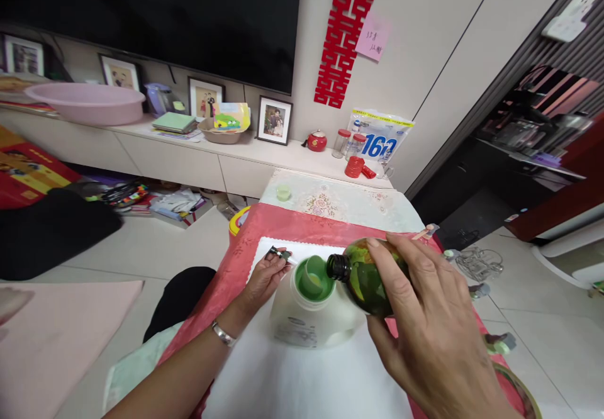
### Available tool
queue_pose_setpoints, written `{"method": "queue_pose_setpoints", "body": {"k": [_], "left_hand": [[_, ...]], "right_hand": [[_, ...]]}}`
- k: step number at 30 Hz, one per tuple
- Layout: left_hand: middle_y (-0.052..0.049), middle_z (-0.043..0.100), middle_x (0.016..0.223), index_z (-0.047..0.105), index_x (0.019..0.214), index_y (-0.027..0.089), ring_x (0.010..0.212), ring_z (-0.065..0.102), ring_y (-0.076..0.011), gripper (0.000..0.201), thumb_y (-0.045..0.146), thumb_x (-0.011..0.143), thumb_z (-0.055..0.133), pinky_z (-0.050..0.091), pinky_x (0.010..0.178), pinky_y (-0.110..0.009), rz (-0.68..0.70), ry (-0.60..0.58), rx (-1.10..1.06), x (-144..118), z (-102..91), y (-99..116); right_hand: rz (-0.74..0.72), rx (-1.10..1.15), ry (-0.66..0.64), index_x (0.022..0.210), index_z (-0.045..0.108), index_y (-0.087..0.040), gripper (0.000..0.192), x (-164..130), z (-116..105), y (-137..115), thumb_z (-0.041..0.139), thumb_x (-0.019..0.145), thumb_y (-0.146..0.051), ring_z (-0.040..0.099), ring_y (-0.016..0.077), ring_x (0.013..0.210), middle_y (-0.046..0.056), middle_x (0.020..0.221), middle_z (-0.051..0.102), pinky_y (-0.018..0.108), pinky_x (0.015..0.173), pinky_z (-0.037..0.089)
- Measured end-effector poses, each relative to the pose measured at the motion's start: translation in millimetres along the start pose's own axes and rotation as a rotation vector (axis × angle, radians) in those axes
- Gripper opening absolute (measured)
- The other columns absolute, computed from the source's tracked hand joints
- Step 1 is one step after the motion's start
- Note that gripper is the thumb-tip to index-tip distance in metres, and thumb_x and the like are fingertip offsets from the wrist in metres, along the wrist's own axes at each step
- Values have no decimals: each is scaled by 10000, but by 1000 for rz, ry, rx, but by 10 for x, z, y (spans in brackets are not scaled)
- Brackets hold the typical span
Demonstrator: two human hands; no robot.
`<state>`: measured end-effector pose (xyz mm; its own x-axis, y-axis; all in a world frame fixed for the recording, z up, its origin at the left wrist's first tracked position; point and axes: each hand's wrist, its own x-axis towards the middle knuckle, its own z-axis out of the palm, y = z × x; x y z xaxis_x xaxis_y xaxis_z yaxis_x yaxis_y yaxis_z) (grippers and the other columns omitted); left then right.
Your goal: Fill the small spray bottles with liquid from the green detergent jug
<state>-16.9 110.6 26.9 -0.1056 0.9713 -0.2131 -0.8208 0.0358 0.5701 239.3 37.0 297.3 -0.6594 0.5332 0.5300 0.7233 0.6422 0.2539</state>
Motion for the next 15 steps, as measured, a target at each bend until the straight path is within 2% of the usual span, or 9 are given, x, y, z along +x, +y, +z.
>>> {"method": "queue_pose_setpoints", "body": {"k": [7, 15], "left_hand": [[-8, 694, 993, 686, 955, 186, 909, 662, -127, 461, 210, 602, 981, 522, 799, -246, -12, -4, 0, -23, 30, 15], [-20, 695, 991, 682, 977, 178, 898, 660, -135, 472, 218, 610, 976, 512, 810, -261, -18, -15, -4, -17, 24, 0]], "right_hand": [[-35, -86, -8, 1506, 433, -171, 546, 72, -54, -35, 539, 972, -219, 549, 433, 1260, 200, 1441, 514, 602, 964, 490], [-62, -172, -14, 1503, 434, -194, 528, 142, -84, -62, 480, 977, -212, 561, 448, 1230, 192, 1444, 516, 618, 915, 505]]}}
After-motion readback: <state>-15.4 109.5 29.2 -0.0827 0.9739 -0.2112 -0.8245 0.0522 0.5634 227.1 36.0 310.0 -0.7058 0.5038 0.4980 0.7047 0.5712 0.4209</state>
